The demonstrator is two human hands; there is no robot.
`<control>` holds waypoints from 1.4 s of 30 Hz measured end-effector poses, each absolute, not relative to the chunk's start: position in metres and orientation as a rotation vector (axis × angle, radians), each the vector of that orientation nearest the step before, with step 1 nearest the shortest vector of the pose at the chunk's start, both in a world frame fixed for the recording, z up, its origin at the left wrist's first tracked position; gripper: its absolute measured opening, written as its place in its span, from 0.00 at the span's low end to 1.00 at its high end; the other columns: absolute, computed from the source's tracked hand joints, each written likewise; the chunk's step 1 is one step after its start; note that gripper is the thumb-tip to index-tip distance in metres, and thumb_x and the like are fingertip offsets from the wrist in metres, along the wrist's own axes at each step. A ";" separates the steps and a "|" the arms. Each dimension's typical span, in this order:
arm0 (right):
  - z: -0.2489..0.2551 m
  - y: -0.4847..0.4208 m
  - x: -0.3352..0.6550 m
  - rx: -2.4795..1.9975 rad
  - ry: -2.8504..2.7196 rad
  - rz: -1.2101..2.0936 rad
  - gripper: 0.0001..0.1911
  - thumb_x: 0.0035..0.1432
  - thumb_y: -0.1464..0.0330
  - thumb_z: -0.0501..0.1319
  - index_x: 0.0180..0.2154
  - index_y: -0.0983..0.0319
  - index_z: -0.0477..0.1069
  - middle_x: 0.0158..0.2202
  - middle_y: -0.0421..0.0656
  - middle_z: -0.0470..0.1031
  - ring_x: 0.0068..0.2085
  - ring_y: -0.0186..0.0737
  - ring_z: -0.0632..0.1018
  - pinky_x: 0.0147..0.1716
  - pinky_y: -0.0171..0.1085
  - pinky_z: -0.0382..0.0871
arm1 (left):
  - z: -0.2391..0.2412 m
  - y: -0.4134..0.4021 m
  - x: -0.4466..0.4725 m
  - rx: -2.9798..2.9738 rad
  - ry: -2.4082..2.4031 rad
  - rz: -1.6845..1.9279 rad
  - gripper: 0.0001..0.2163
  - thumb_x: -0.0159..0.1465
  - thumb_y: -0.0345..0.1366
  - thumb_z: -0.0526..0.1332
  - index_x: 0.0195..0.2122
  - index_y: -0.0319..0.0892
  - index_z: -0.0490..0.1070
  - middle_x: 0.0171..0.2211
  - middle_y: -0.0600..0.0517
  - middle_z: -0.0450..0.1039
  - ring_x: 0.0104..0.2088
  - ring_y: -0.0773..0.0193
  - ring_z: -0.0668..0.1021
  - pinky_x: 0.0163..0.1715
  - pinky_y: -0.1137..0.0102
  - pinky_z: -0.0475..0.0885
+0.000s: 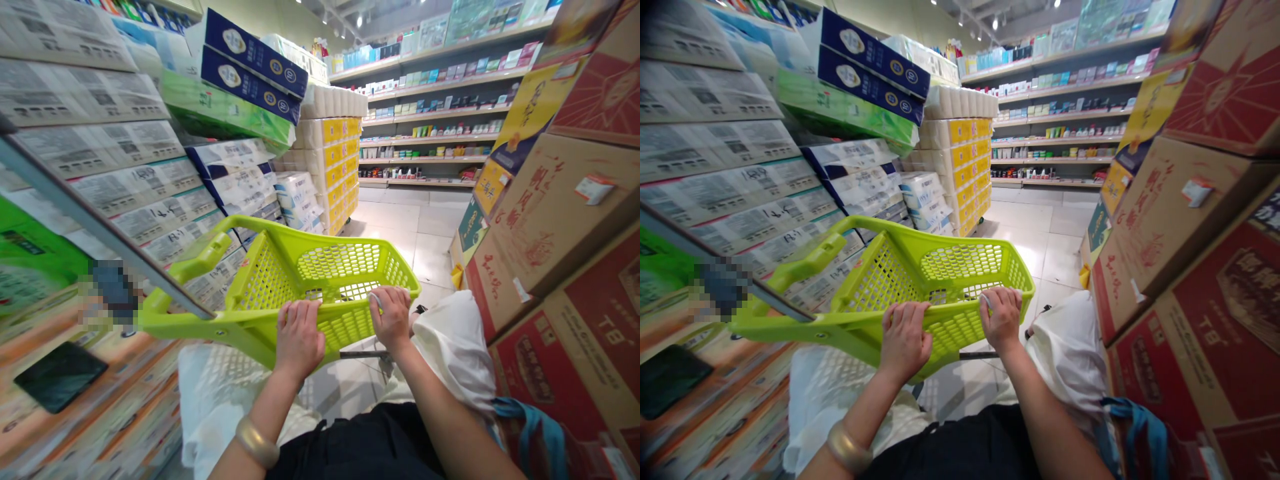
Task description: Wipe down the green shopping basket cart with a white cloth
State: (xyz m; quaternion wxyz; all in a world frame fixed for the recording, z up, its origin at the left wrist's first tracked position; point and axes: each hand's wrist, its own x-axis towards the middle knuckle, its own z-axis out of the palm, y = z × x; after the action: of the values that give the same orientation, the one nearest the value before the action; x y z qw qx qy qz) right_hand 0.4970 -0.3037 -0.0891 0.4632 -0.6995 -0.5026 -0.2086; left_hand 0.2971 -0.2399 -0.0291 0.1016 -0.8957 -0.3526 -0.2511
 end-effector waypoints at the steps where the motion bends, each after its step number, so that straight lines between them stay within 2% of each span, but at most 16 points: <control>1: -0.090 -0.304 0.502 -1.747 -1.198 -0.515 0.10 0.64 0.66 0.52 0.36 0.59 0.71 0.36 0.43 0.73 0.42 0.42 0.70 0.52 0.43 0.56 | -0.029 -0.240 0.297 -2.648 -1.044 -0.739 0.21 0.51 0.27 0.56 0.49 0.41 0.67 0.42 0.46 0.72 0.49 0.52 0.70 0.58 0.57 0.54; 7: -0.084 -0.294 0.486 -1.826 -1.026 -0.518 0.12 0.65 0.65 0.50 0.34 0.59 0.70 0.34 0.43 0.73 0.41 0.43 0.69 0.52 0.44 0.55 | -0.026 -0.244 0.302 -2.653 -1.075 -0.710 0.21 0.52 0.27 0.57 0.48 0.39 0.68 0.42 0.45 0.71 0.49 0.51 0.69 0.59 0.56 0.54; 12: -0.079 -0.287 0.456 -1.686 -1.286 -0.459 0.10 0.65 0.66 0.52 0.37 0.58 0.71 0.38 0.43 0.74 0.44 0.41 0.70 0.54 0.43 0.53 | -0.025 -0.244 0.303 -2.659 -1.084 -0.707 0.20 0.52 0.27 0.56 0.48 0.40 0.68 0.42 0.45 0.72 0.50 0.52 0.69 0.59 0.57 0.54; 15: -0.081 -0.293 0.468 -1.676 -1.328 -0.471 0.10 0.65 0.66 0.52 0.38 0.58 0.72 0.39 0.42 0.74 0.43 0.41 0.70 0.53 0.42 0.54 | -0.026 -0.242 0.301 -2.666 -1.064 -0.717 0.20 0.52 0.27 0.56 0.48 0.40 0.67 0.42 0.46 0.72 0.50 0.52 0.70 0.59 0.57 0.54; 22: -0.089 -0.300 0.503 -1.840 -1.054 -0.525 0.12 0.65 0.65 0.50 0.34 0.59 0.71 0.34 0.43 0.73 0.40 0.43 0.69 0.49 0.43 0.56 | -0.029 -0.242 0.301 -2.656 -1.064 -0.730 0.21 0.52 0.27 0.56 0.49 0.40 0.67 0.42 0.45 0.71 0.50 0.51 0.69 0.58 0.57 0.54; 31: -0.081 -0.288 0.458 -1.697 -1.268 -0.469 0.09 0.64 0.67 0.53 0.38 0.57 0.72 0.39 0.43 0.74 0.44 0.41 0.70 0.54 0.43 0.54 | -0.027 -0.240 0.298 -2.648 -1.067 -0.719 0.20 0.52 0.27 0.57 0.48 0.40 0.68 0.42 0.45 0.72 0.50 0.51 0.70 0.59 0.56 0.54; 35: -0.085 -0.294 0.477 -1.702 -1.322 -0.506 0.09 0.64 0.66 0.53 0.38 0.57 0.72 0.39 0.43 0.74 0.43 0.41 0.71 0.52 0.42 0.55 | -0.028 -0.238 0.296 -2.645 -1.049 -0.714 0.21 0.52 0.27 0.57 0.48 0.40 0.68 0.41 0.45 0.72 0.49 0.51 0.70 0.58 0.56 0.55; 42: -0.093 -0.297 0.517 -1.866 -0.998 -0.550 0.13 0.66 0.64 0.50 0.35 0.59 0.71 0.35 0.43 0.74 0.40 0.43 0.69 0.50 0.43 0.56 | -0.031 -0.234 0.298 -2.642 -1.018 -0.721 0.21 0.52 0.28 0.57 0.49 0.40 0.67 0.42 0.45 0.72 0.49 0.52 0.70 0.58 0.57 0.54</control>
State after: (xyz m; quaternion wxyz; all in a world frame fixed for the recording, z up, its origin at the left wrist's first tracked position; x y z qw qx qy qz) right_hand 0.5170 -0.2974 -0.0935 0.4596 -0.7578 -0.4056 -0.2236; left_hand 0.2982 -0.2342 -0.0311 0.1097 -0.8988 -0.3464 -0.2452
